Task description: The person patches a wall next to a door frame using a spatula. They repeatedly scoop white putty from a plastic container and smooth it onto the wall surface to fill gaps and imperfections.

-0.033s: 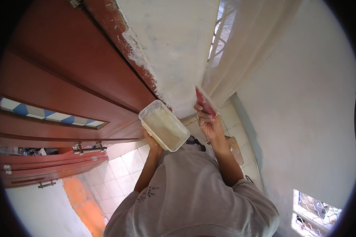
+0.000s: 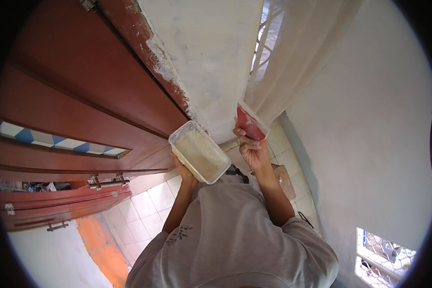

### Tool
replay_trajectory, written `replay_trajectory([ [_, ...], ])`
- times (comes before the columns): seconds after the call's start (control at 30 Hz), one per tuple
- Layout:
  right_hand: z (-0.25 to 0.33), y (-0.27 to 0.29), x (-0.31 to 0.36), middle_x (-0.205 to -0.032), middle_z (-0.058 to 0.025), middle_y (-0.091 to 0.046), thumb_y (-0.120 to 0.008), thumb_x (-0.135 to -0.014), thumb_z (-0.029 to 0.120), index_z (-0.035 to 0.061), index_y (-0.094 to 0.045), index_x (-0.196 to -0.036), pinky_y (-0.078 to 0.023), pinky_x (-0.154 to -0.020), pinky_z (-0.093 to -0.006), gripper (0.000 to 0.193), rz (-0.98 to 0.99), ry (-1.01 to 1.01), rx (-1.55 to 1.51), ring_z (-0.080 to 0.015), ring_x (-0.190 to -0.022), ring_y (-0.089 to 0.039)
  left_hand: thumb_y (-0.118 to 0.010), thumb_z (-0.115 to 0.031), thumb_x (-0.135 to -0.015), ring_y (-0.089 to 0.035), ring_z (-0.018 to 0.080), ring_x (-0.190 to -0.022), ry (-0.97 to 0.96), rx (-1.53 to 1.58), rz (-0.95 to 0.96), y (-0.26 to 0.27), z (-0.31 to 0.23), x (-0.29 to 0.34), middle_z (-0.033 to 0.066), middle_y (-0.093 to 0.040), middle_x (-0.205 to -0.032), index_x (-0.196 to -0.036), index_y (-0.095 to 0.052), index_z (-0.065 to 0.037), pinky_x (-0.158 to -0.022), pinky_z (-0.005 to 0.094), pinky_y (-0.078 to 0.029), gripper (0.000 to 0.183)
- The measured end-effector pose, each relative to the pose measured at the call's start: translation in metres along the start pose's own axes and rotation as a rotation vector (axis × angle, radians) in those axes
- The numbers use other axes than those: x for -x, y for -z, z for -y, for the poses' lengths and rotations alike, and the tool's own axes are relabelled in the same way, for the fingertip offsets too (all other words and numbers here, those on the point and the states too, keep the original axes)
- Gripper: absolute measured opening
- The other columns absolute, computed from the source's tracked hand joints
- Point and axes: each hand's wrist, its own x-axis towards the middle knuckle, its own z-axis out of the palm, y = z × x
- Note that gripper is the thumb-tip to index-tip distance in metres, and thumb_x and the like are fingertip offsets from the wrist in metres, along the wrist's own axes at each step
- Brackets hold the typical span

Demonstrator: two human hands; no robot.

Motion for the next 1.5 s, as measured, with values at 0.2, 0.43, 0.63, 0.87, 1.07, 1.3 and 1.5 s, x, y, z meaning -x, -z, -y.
replay_trajectory([
  [0.2,-0.029,-0.014,0.004,-0.098,-0.0128,-0.044,-0.05,-0.107,0.016,-0.0093,-0.034,-0.149,-0.048,-0.042,-0.0184,0.051,0.083,-0.082,-0.315,-0.0097,-0.051,-0.051,-0.018,-0.077,-0.101,-0.051,0.0345,-0.139,0.075,-0.069,0.029,-0.006,-0.006,-0.014,0.0128,-0.047,-0.156,-0.159,-0.035,-0.017,-0.115,0.0536,-0.044,0.086],
  [0.43,-0.053,-0.014,-0.006,-0.098,-0.005,-0.049,-0.056,-0.107,0.017,-0.0042,-0.039,-0.15,-0.047,-0.05,-0.0188,0.051,-0.016,0.194,0.195,-0.0074,-0.063,-0.05,-0.023,-0.073,-0.102,-0.056,0.0337,-0.133,0.157,-0.015,0.037,-0.012,-0.027,-0.015,0.0119,-0.055,-0.148,-0.154,-0.045,-0.016,-0.111,0.0537,-0.047,0.08],
  [0.63,-0.064,-0.022,-0.027,-0.11,-0.0014,-0.064,-0.064,-0.103,0.016,0.0052,-0.056,-0.137,-0.056,-0.069,-0.0244,0.036,-0.351,0.426,0.396,-0.0101,-0.083,-0.064,-0.023,-0.072,-0.103,-0.059,0.0328,-0.13,0.141,-0.034,0.065,-0.017,-0.045,-0.012,0.0114,-0.058,-0.145,-0.152,-0.047,-0.016,-0.108,0.0536,-0.049,0.078],
  [0.87,-0.078,-0.033,-0.056,-0.127,-0.0042,-0.068,-0.066,-0.101,0.014,0.0096,-0.06,-0.129,-0.059,-0.086,-0.0312,0.029,-0.184,0.455,0.493,-0.0132,-0.114,-0.068,-0.022,-0.073,-0.102,-0.057,0.0323,-0.132,0.165,-0.052,0.129,-0.01,-0.059,-0.01,0.0101,-0.055,-0.148,-0.152,-0.047,-0.017,-0.11,0.0529,-0.047,0.079],
  [1.07,-0.097,-0.103,-0.126,-0.107,0.0002,-0.07,-0.07,-0.101,0.023,0.0026,-0.057,-0.125,-0.055,-0.086,-0.0306,0.034,-0.279,0.9,0.682,-0.0128,-0.096,-0.068,-0.023,-0.076,-0.102,-0.053,0.0333,-0.136,0.176,0.005,0.016,0.023,-0.068,-0.014,0.0098,-0.052,-0.151,-0.154,-0.045,-0.017,-0.114,0.0529,-0.044,0.082],
  [1.3,-0.111,-0.077,-0.161,-0.096,0.0004,-0.064,-0.078,-0.096,0.036,0.0045,-0.063,-0.101,-0.046,-0.077,-0.0306,0.035,-0.63,1.06,0.94,-0.0091,-0.085,-0.054,-0.024,-0.076,-0.101,-0.052,0.034,-0.137,0.128,-0.039,0.005,0.036,-0.08,-0.015,0.0097,-0.051,-0.153,-0.155,-0.044,-0.017,-0.116,0.0531,-0.042,0.082],
  [1.5,-0.05,0.071,-0.135,-0.092,0.002,-0.064,-0.079,-0.095,0.034,0.0048,-0.066,-0.099,-0.045,-0.065,-0.0282,0.032,-0.775,1.118,1.005,-0.0086,-0.075,-0.055,-0.024,-0.077,-0.101,-0.05,0.0346,-0.138,0.175,-0.085,0.042,0.032,-0.076,-0.016,0.0092,-0.05,-0.154,-0.155,-0.043,-0.017,-0.117,0.0534,-0.041,0.083],
])
